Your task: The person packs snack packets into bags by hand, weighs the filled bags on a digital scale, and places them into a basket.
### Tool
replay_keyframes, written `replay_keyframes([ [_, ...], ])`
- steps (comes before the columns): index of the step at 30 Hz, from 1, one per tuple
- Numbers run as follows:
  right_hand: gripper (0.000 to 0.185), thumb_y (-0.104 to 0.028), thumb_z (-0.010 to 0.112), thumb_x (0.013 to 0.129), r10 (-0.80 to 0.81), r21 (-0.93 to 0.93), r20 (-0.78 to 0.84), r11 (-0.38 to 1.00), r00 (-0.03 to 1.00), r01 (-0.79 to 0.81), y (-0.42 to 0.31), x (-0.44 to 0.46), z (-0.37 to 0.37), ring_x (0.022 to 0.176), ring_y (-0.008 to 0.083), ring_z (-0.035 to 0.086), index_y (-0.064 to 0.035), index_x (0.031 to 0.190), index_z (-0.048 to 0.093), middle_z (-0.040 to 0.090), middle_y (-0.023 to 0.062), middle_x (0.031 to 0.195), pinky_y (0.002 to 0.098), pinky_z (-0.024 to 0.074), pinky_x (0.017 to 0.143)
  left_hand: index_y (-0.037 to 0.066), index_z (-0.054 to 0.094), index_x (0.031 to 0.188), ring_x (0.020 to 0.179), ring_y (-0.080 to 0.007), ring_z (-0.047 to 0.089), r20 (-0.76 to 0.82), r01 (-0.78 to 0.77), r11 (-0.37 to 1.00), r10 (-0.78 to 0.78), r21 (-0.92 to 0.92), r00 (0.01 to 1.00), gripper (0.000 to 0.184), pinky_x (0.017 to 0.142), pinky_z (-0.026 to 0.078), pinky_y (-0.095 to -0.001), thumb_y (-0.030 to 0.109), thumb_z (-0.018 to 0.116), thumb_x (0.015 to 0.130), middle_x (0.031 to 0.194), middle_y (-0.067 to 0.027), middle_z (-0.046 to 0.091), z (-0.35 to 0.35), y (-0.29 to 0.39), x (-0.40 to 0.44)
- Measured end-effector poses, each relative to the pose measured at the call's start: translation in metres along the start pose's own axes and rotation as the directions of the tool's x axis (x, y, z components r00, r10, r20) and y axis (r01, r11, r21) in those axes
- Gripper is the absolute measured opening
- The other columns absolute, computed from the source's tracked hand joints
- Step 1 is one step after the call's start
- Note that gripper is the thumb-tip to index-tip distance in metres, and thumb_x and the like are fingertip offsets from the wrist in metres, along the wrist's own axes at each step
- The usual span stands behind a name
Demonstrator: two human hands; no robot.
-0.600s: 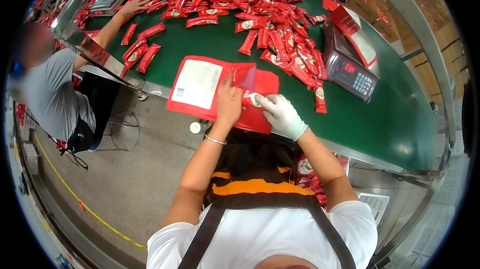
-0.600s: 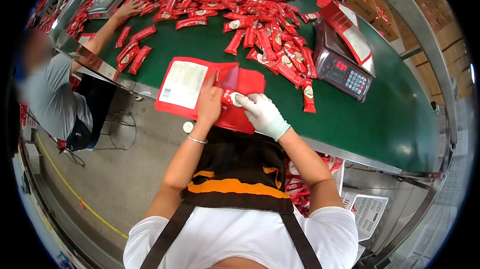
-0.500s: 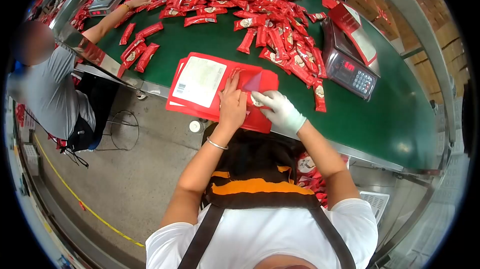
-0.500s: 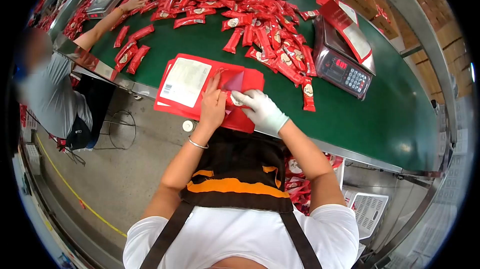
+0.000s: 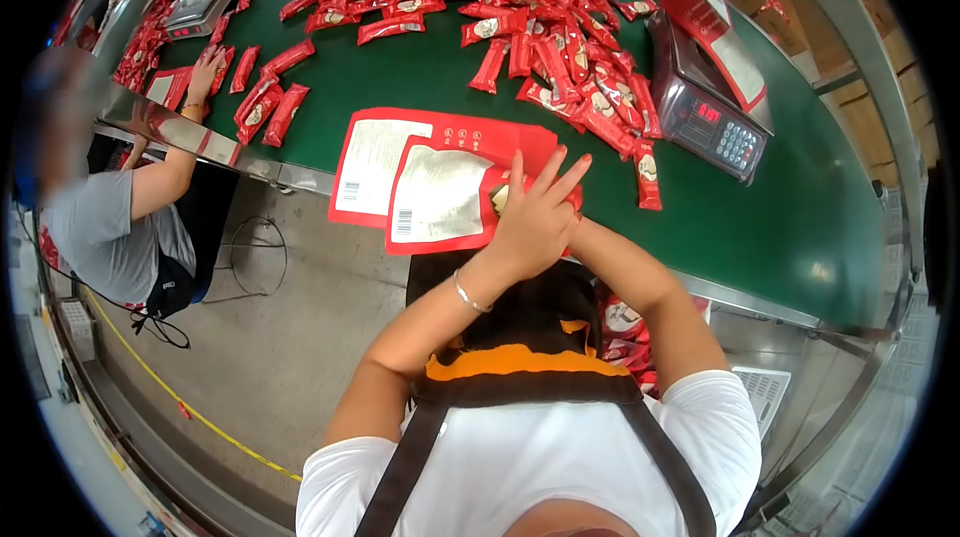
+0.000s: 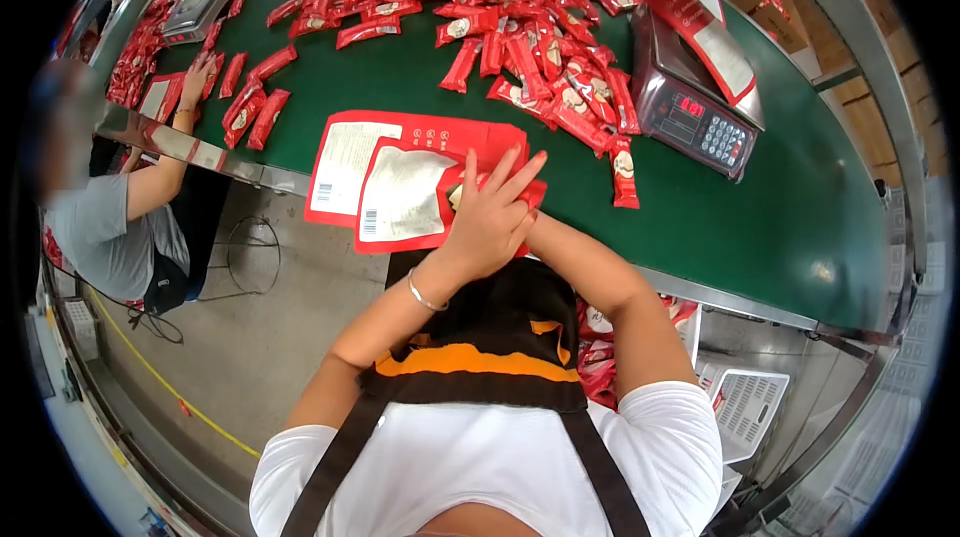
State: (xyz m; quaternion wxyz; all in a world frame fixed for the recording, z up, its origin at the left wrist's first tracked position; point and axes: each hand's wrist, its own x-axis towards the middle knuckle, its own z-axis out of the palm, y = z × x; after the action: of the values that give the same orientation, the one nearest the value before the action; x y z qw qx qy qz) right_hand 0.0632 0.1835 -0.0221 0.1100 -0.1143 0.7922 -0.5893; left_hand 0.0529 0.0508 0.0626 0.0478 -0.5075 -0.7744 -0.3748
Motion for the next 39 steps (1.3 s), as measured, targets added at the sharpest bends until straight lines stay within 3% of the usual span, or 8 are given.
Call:
replay_keyframes([
  [6,0.045,-0.020,0.066,0.089,0.031,0.096,0.051,0.995,0.998,-0.036,0.009,0.019,0.005,0.115,0.0212,0.060,-0.0052,0.131,0.055,0.061,0.0121,0.128,0.0349,0.0477,0.098,0.007,0.064,0.099,0.130,-0.0355,0.048,0.103,0.211,0.955,-0.193,-0.209,0.976,0.022,0.109,0.033,-0.0534,0.026,0.055,0.092,0.140,-0.0158,0.052,-0.031,-0.089,0.016],
  [9,0.043,-0.019,0.065,0.090,0.039,0.101,0.072,0.994,0.997,-0.046,0.010,0.017,0.003,0.115,0.0212,0.060,-0.0051,0.130,0.056,0.061,0.0118,0.127,0.0346,0.0473,0.098,0.007,0.065,0.103,0.112,-0.0331,0.056,0.094,0.293,0.946,-0.307,0.141,0.947,0.025,0.098,0.041,-0.0437,0.027,0.059,0.089,0.119,-0.0134,0.063,-0.045,-0.138,0.025],
  [11,0.041,-0.019,0.064,0.091,0.038,0.104,0.084,0.993,0.996,-0.047,0.009,0.019,-0.001,0.115,0.0212,0.060,-0.0050,0.129,0.056,0.061,0.0116,0.127,0.0344,0.0469,0.098,0.006,0.065,0.097,0.094,-0.0285,0.060,0.506,0.410,0.903,-0.414,0.127,0.757,0.020,0.086,0.045,-0.0399,0.023,0.063,0.087,0.099,-0.0096,0.065,-0.054,-0.148,0.032],
  [14,0.039,-0.018,0.063,0.092,0.047,0.111,0.092,0.992,0.995,-0.058,0.007,0.015,-0.006,0.115,0.0211,0.059,-0.0049,0.128,0.057,0.061,0.0113,0.127,0.0341,0.0465,0.099,0.004,0.063,0.085,0.079,-0.0239,0.059,0.594,0.375,0.925,-0.334,0.059,0.732,0.013,0.076,0.044,-0.0368,0.017,0.066,0.086,0.082,-0.0072,0.061,-0.047,-0.172,0.034],
  [21,0.034,-0.016,0.060,0.093,0.054,0.146,0.118,0.987,0.992,-0.071,0.010,0.010,-0.005,0.115,0.0210,0.059,-0.0047,0.125,0.058,0.061,0.0106,0.127,0.0334,0.0454,0.099,0.006,0.059,0.075,0.074,-0.0280,0.058,0.273,0.227,0.972,-0.202,-0.064,0.941,0.011,0.073,0.042,-0.0370,0.011,0.065,0.082,0.074,-0.0083,0.057,-0.059,-0.166,0.043],
  [26,0.031,-0.015,0.058,0.095,0.014,0.139,0.161,0.990,0.987,-0.037,0.004,0.010,-0.009,0.115,0.0210,0.058,-0.0045,0.123,0.059,0.060,0.0101,0.126,0.0329,0.0446,0.100,0.014,0.065,0.079,0.084,-0.0228,0.059,-0.028,0.208,0.937,-0.208,0.280,0.978,0.004,0.090,0.035,-0.0404,0.014,0.066,0.083,0.082,-0.0007,0.060,-0.024,-0.183,0.019],
  [29,0.035,-0.013,0.061,0.095,0.068,0.266,0.156,0.958,0.985,-0.109,0.026,0.008,-0.001,0.118,0.0192,0.057,-0.0044,0.129,0.056,0.059,0.0087,0.131,0.0327,0.0447,0.101,0.015,0.052,0.135,0.132,-0.0266,0.045,-0.005,0.354,0.827,-0.392,0.437,0.920,0.052,0.114,0.019,-0.0581,0.012,0.064,0.085,0.136,-0.0088,0.053,-0.066,-0.124,0.010],
  [39,0.032,-0.019,0.059,0.095,-0.122,-0.079,0.020,0.989,0.992,0.124,0.034,0.015,0.004,0.118,0.0229,0.058,-0.0064,0.124,0.060,0.061,0.0100,0.131,0.0347,0.0436,0.103,0.007,0.036,0.149,0.147,-0.0411,0.020,0.040,0.369,0.782,-0.448,0.502,0.893,0.054,0.112,0.007,-0.0712,0.020,0.046,0.097,0.158,-0.0183,0.028,-0.018,-0.108,-0.026],
])
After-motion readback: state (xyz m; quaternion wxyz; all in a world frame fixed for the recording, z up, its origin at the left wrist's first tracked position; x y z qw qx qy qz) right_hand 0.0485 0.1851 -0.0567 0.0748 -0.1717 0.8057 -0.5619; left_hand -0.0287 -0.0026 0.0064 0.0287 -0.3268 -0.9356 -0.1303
